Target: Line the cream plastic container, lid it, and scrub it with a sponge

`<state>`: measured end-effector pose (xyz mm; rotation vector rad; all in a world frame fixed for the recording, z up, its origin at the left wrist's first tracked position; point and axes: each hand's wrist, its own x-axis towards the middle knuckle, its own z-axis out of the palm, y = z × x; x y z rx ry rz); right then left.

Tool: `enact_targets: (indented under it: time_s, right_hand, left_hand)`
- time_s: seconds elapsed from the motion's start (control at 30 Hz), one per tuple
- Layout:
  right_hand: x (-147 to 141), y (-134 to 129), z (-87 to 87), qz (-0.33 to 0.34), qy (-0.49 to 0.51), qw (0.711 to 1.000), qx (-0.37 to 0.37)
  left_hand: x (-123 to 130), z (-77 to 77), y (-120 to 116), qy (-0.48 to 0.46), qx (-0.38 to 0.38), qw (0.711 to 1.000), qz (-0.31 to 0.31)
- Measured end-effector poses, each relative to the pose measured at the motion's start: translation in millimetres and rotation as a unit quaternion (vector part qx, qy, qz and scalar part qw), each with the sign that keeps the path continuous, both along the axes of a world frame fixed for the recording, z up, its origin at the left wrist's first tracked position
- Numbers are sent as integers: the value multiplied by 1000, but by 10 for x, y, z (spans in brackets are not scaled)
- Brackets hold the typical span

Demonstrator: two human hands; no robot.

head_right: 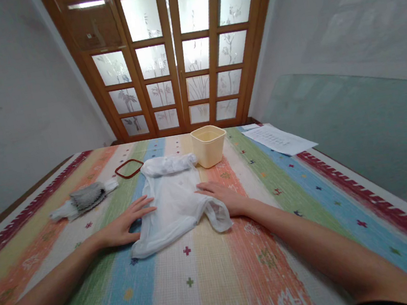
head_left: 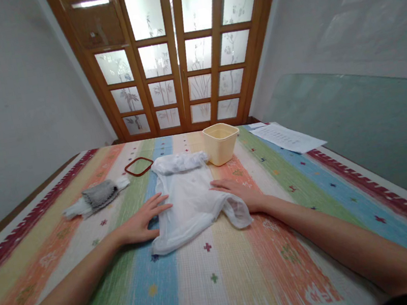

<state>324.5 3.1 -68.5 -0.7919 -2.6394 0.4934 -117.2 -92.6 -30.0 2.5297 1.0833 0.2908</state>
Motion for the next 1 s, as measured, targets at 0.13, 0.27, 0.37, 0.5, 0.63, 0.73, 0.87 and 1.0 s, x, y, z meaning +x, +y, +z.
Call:
enact_targets:
  time_s: [0.13, 0.27, 0.37, 0.5, 0.63, 0.73, 0.87, 1.0]
  right_hand:
    - [310, 156, -34, -46, 17, 999, 20]
    - [644, 106, 24, -36, 8, 999, 0]
    - [780, -87, 85, -26, -37, 999, -21]
    - [909, -325, 111, -37, -66, 997, -21]
    - [916, -410, 51, -62, -72, 996, 3]
    - [748, -356, -21, -75, -40, 996, 4]
    - [404, -180, -103, -94, 40, 995, -3]
    - [93, -89, -129, -55, 91, 994, 13]
  left_hand:
    - [18, -8, -92, 27, 42, 999, 4]
    - [-91, 22, -202, 39, 44, 998, -13]
    - [-176, 87, -333, 50, 23, 998, -15]
    - [-213, 120, -478, 70, -4, 997, -19]
    - [-127, -17, -432, 75, 28, 997, -6]
    - [32, -139, -281, 58, 72, 996, 18]
    - [358, -128, -114, 34, 82, 996, -17]
    - [687, 8, -62, 16, 76, 994, -74]
